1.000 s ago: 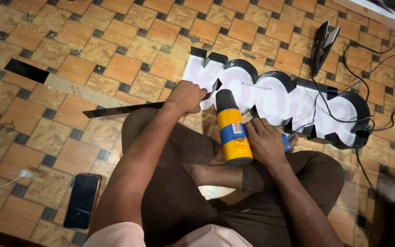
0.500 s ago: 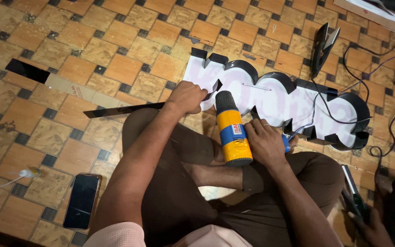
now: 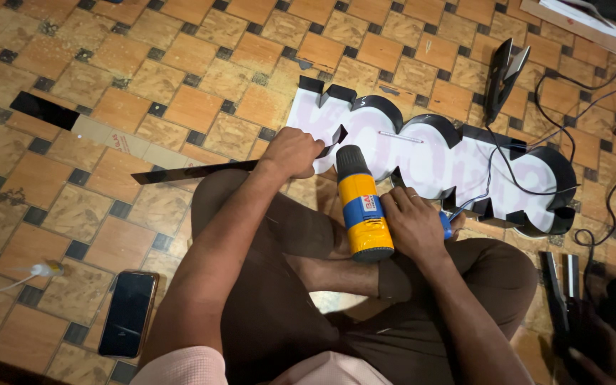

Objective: The person assembles a large sign spelling 'BOOM' by attaching black vinyl strips to the edges of white letter cutouts. They use a staple gun to secure the vinyl and a heat gun to soften it for better adhesion.

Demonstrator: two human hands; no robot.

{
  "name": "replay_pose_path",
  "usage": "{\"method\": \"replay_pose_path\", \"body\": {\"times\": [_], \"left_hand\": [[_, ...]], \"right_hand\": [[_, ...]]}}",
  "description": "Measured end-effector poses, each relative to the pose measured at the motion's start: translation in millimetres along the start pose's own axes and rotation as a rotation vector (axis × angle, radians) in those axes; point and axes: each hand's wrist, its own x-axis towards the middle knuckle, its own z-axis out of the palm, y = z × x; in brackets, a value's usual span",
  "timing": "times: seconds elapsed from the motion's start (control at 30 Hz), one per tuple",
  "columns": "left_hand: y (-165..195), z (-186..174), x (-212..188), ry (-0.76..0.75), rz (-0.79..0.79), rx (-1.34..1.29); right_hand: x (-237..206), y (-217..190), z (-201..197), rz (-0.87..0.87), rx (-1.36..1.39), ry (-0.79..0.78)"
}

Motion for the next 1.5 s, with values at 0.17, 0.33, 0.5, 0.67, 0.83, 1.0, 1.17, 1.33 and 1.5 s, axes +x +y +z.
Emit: {"method": "replay_pose_path", "body": {"times": [0.17,0.33,0.5,0.67,0.83,1.0,1.17,1.33,1.5], "left_hand": [[-0.4,1.8,-0.6,0.025,0.014,-0.011],[-0.5,1.6,-1.1,0.03,0.023,-0.015],[0.7,1.0,-1.3,0.024,0.013,-0.007],[1.1,2.5,-0.4,0.026,0.007,-0.011],[1.1,3.1,-1.1,0.014,0.013,-0.017],[2.0,1.8,-1.2,-0.008,0.007,-0.014],[2.4,2.3,-2.1,-0.001,0.004,-0.011],[1.7,3.8,-1.8,-0.001,0.006,-0.003],[0.6,5.4,-2.4,0.002,0.005,-0.009]], "right_hand": [[-1.2,-0.7,0.2,0.0,0.017,-0.004],[-1.8,0.2,3.0,0.009,0.012,-0.026],[-2.9,1.8,5.9,0.007,0.002,-0.034],[-3.1,2.1,8.1,0.006,0.015,-0.042],[-5.0,2.2,7.6,0.007,0.035,-0.048],[-4.2,2.0,8.6,0.015,0.032,-0.078],[-4.1,2.1,8.3,-0.006,0.014,-0.041],[-3.9,0.4,5.8,0.002,0.027,-0.025],[-3.1,-0.4,4.0,0.004,0.023,-0.005]]}}
